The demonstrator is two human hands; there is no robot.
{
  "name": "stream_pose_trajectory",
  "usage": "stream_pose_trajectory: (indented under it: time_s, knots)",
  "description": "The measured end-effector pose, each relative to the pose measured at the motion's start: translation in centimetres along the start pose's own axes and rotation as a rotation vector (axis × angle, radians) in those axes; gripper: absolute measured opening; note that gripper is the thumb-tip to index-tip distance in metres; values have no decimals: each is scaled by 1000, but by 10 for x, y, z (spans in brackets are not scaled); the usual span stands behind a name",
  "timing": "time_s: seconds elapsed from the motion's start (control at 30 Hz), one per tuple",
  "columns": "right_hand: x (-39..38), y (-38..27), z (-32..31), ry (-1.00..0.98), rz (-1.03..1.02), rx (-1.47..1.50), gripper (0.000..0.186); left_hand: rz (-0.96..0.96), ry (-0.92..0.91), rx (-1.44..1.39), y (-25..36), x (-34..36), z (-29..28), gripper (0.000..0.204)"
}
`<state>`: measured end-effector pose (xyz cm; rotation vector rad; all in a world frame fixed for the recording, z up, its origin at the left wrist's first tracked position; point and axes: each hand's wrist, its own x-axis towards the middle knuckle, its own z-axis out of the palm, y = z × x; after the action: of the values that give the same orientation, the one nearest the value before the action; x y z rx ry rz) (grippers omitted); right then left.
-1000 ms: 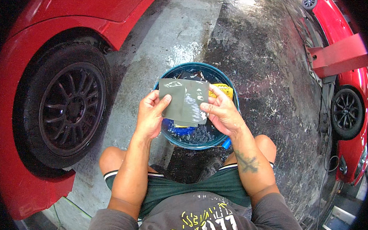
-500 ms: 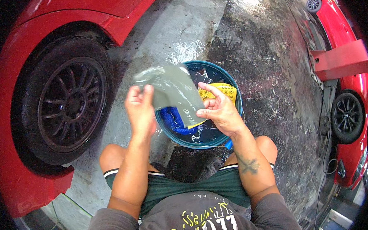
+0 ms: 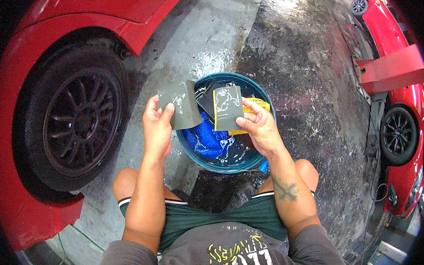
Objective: The person kneels on the floor next to a red car and uses a sanding block to smooth the paint on the rear quarter panel. They repeatedly rub the sandpaper over the surface and wipe the area with a blue microfiber cloth to check the finish.
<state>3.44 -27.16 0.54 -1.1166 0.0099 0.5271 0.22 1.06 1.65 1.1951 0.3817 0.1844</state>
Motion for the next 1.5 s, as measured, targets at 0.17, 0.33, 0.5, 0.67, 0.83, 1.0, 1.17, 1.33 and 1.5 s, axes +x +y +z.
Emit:
stream_pose_trajectory:
  time_s: [0.17,0.33,0.5,0.67,0.83,1.0,1.17,1.33,1.5]
  knots:
    - [-1,-1,4,-2,-41,-15,76,-79,-67,68,-3,-4,6,56]
    - [-2,-2,2,2,-40,-28,77,-97,-121,155,-2,-14,18,63]
    - [-1,2,0,56,-103,-115,77,-114,-162,116,1,-16,23,60]
    - [-4,-8,6,157,-99,-32,80,-93,-137,130,2,-13,22,43]
    - [0,2,-11,97,-93,-20,61,-41,-131,339,4,-19,28,39]
    - [-21,-9,35,9,-309,-959,82,-207,-196,6,-13,-21,31,48]
    - [-9,6,23,132,-288,-875,38,-455,-247,-291,-22,-23,37,51]
    - [6,9,-2,287,-172,-199,30,-457,-284,-366,-18,-13,22,35]
    - [8,8,-1,236,-166,-136,33,-426,-318,-427,-17,-11,20,31]
